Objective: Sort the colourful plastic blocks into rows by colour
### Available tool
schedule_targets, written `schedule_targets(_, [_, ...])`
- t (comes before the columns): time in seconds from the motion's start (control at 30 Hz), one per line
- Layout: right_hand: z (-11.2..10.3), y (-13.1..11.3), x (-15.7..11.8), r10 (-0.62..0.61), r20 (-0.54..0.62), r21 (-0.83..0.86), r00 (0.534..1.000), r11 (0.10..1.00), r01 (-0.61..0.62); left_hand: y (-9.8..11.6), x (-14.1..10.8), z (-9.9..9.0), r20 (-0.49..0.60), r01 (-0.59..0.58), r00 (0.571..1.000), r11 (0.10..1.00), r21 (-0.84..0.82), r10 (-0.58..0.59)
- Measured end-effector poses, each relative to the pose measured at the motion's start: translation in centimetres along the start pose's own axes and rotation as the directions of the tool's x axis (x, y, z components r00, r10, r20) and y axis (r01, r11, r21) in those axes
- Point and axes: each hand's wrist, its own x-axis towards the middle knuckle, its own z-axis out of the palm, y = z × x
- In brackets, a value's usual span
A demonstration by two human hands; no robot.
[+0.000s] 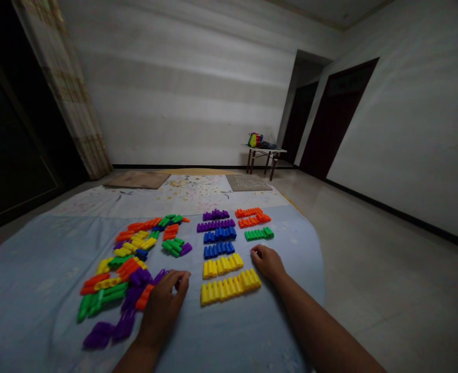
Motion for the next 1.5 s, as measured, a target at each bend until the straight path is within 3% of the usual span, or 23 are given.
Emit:
schedule_targets(0.13, [0.1,0.2,-0.1,0.002,0.032,0.008,0.999,1.0,-0.002,0.2,0.0,-0.3,-0.007,0.001,1.0,1.0,-0.005,-0.001])
schedule_targets(0.33, [0.6,0.5,-0.7,-0.047,-0.035,0.053,0.998,0.997,0.048,-0.2,0.1,-0.4,-0.004,0.011,1.0,1.0,-0.005,-0.011])
schedule_targets(1.0, [0.7,0.0,-0.7,-0.007,-0.081,0.014,0.997,1.0,0.008,-0.7,0.1,-0.1,0.004,0.018,1.0,0.999,-0.028,-0.018])
schedule_targets(1.5, [0.7,0.6,-1.1,-0.048,-0.064,0.049,0.997,0.997,0.052,0.8,-1.2,0.3,0.045,-0.099,0.994,0.989,0.107,0.095])
